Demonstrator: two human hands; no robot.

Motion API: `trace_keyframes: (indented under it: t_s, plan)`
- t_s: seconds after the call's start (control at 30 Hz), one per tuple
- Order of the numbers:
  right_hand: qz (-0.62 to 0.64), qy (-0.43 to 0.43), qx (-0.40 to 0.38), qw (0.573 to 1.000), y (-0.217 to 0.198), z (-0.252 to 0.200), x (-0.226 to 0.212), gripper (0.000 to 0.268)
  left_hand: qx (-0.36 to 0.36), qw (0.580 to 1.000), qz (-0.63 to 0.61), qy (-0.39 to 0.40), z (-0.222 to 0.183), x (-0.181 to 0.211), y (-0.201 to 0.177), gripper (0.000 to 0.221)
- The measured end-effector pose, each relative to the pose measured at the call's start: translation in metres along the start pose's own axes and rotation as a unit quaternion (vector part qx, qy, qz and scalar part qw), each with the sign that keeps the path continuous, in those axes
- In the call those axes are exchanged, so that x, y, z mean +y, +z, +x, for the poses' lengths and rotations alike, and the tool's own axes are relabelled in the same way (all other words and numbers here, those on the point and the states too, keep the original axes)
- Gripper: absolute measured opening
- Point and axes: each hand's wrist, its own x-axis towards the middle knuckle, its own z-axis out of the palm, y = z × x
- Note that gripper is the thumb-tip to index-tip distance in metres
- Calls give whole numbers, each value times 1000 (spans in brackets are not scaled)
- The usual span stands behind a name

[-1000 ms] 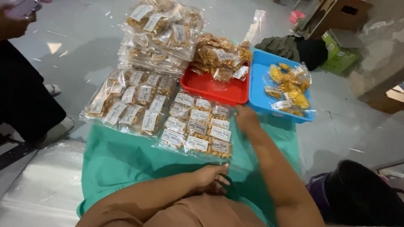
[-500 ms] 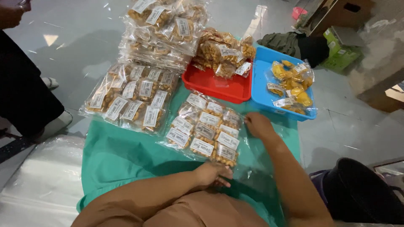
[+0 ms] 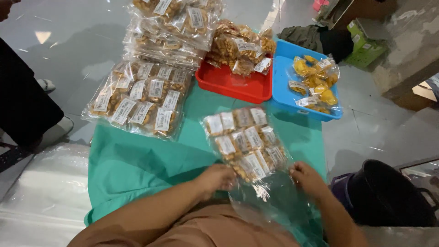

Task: Sorting and organizing small packaged snack bags into different trays on a table.

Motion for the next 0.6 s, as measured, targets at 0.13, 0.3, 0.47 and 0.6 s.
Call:
trace_keyframes:
  t_s: [0.13,0.3,0.47,0.6]
  plan:
    - [160,44,33,986,48,-34,0,11,26,998,54,12,9,21,-27,5]
    - [207,83,-20,975,75,-61,-31,32,113,986,-111,-60,-17,42,-34,35]
    - [279,86,-6,956,67,-44,-11,13,38,995,-18,-86,-33,51,-28,55]
    - [307,2,-62,950,56,-18,39,32,63,994,1,-92,-33,53,-24,74]
